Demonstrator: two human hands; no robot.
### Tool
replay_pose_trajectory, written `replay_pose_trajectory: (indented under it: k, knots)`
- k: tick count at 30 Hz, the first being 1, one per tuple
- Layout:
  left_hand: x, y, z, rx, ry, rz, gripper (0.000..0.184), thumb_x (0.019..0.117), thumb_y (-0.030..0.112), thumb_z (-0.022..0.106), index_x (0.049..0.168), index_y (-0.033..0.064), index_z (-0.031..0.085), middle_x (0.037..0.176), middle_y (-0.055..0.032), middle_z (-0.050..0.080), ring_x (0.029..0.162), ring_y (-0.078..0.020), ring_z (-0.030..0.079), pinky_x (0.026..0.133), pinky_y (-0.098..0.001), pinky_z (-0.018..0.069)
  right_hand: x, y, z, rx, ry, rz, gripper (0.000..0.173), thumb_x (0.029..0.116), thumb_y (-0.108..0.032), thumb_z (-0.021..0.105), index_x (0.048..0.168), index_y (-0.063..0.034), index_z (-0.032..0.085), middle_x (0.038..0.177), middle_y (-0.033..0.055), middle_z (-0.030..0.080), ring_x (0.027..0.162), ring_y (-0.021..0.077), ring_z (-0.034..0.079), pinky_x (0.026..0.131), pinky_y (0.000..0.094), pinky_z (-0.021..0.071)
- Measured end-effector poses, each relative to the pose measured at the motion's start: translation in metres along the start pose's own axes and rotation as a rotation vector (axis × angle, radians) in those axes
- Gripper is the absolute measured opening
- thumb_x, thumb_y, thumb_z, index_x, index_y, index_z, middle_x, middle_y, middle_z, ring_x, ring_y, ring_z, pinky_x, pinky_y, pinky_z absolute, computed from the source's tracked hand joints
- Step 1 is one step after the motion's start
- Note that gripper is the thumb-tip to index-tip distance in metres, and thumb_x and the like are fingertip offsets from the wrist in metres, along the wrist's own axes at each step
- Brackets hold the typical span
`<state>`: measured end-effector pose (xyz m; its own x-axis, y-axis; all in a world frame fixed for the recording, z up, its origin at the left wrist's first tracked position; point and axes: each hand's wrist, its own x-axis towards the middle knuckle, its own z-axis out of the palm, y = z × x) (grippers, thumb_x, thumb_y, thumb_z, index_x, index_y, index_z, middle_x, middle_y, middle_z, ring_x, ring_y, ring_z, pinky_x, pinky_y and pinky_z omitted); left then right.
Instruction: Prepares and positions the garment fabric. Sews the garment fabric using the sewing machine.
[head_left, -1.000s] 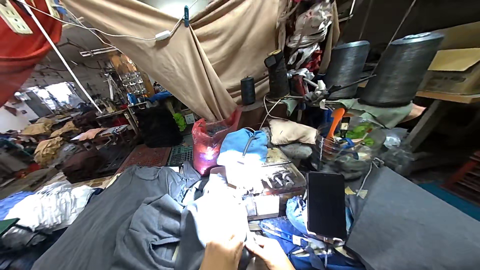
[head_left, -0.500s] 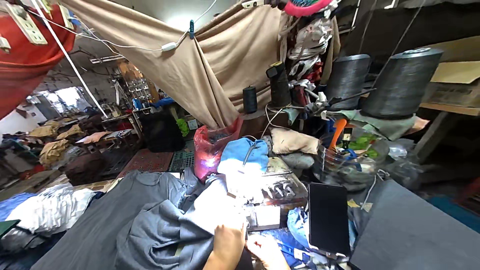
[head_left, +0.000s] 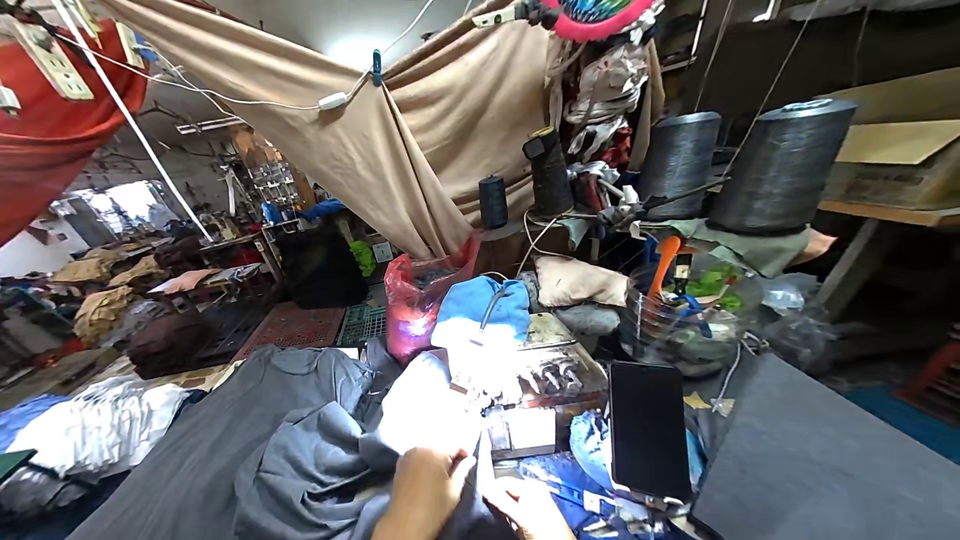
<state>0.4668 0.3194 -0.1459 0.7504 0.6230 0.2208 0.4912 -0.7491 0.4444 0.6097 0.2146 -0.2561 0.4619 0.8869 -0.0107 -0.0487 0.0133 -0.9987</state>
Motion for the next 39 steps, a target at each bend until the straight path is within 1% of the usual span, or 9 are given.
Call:
replay_pose_trajectory:
  k: [4, 9, 14, 19, 24, 28, 31, 34, 39]
  knots:
    - [-0.032, 0.011, 0.047, 0.202, 0.247, 0.121, 0.020, 0.0935, 0.020, 0.066, 0.089, 0.0073, 0.081, 0.067, -0.0108, 0.072, 0.062, -0.0281, 0.073, 0.056, -0.0497, 0.0583, -0.010, 0.000, -0.001, -0.002, -0.007, -0.017, 0.012, 0.0935, -0.009, 0.068, 0.086, -0.0042, 0.076, 0.071, -0.0070, 0.067, 0.062, -0.0040, 0.056, 0.061, 0.0181, 0.0474]
    - [-0.029, 0.008, 0.067, 0.234, 0.342, 0.090, 0.020, 0.0925, 0.021, 0.067, 0.086, 0.0081, 0.081, 0.066, -0.0095, 0.072, 0.061, -0.0269, 0.073, 0.054, -0.0473, 0.0577, -0.012, 0.001, 0.002, 0.017, 0.016, -0.029, 0.013, 0.0913, -0.005, 0.066, 0.081, -0.0046, 0.073, 0.070, -0.0075, 0.065, 0.062, -0.0029, 0.056, 0.062, 0.0194, 0.0474]
    - [0.017, 0.009, 0.066, 0.247, 0.373, 0.062, 0.022, 0.0931, 0.021, 0.066, 0.085, 0.0051, 0.079, 0.074, -0.0123, 0.073, 0.070, -0.0307, 0.075, 0.060, -0.0506, 0.0599, 0.012, -0.015, 0.003, -0.063, 0.078, -0.066, 0.015, 0.0938, -0.007, 0.065, 0.082, -0.0044, 0.074, 0.073, -0.0038, 0.068, 0.070, 0.0007, 0.062, 0.071, 0.0252, 0.0528]
    - [0.056, 0.022, 0.043, 0.118, -0.076, -0.244, 0.039, 0.1049, 0.034, 0.052, 0.121, 0.0054, 0.073, 0.125, -0.0169, 0.070, 0.123, -0.0322, 0.064, 0.106, -0.0498, 0.0483, 0.029, -0.020, 0.007, -0.071, 0.161, -0.123, 0.017, 0.0915, -0.005, 0.064, 0.076, -0.0042, 0.071, 0.068, -0.0036, 0.064, 0.066, 0.0016, 0.059, 0.067, 0.0257, 0.0502]
    - [0.011, 0.003, 0.030, 0.143, 0.077, -0.144, 0.034, 0.0968, 0.036, 0.064, 0.109, 0.0068, 0.077, 0.104, -0.0157, 0.076, 0.099, -0.0359, 0.074, 0.084, -0.0583, 0.0574, -0.005, -0.019, -0.004, -0.163, 0.145, -0.075, 0.014, 0.0926, -0.012, 0.071, 0.085, -0.0011, 0.077, 0.076, 0.0031, 0.071, 0.073, 0.0063, 0.064, 0.075, 0.0306, 0.0537]
    - [-0.038, -0.044, 0.035, 0.166, 0.363, 0.022, 0.021, 0.0885, 0.030, 0.075, 0.094, 0.0103, 0.081, 0.093, -0.0087, 0.078, 0.086, -0.0277, 0.077, 0.072, -0.0529, 0.0622, -0.042, -0.003, -0.014, 0.013, 0.153, -0.098, 0.010, 0.0935, -0.007, 0.068, 0.091, 0.0010, 0.074, 0.077, 0.0004, 0.072, 0.070, 0.0051, 0.068, 0.070, 0.0278, 0.0597]
    - [-0.054, -0.056, 0.047, -0.003, 0.561, 0.138, 0.022, 0.0911, 0.029, 0.073, 0.081, 0.0098, 0.078, 0.080, -0.0047, 0.075, 0.080, -0.0183, 0.073, 0.077, -0.0420, 0.0602, -0.049, 0.000, -0.013, 0.048, 0.143, -0.071, 0.008, 0.0931, -0.006, 0.068, 0.090, 0.0002, 0.073, 0.075, -0.0007, 0.070, 0.066, 0.0045, 0.066, 0.065, 0.0256, 0.0579]
    - [-0.061, -0.039, 0.062, -0.151, 0.629, 0.234, 0.016, 0.0917, 0.030, 0.074, 0.089, 0.0154, 0.082, 0.085, 0.0003, 0.073, 0.085, -0.0103, 0.068, 0.088, -0.0344, 0.0545, -0.047, -0.005, -0.006, 0.082, 0.120, -0.070, 0.007, 0.0910, -0.006, 0.071, 0.085, -0.0028, 0.074, 0.071, -0.0027, 0.069, 0.062, 0.0025, 0.062, 0.061, 0.0212, 0.0544]
    - [-0.061, -0.033, 0.090, -0.120, 0.642, 0.364, 0.011, 0.0931, 0.031, 0.072, 0.094, 0.0243, 0.081, 0.088, 0.0073, 0.072, 0.090, -0.0071, 0.062, 0.086, -0.0284, 0.0479, -0.045, -0.004, 0.005, 0.212, 0.066, -0.060, 0.007, 0.0890, -0.008, 0.073, 0.083, -0.0048, 0.072, 0.073, 0.0000, 0.069, 0.062, 0.0063, 0.063, 0.059, 0.0224, 0.0539]
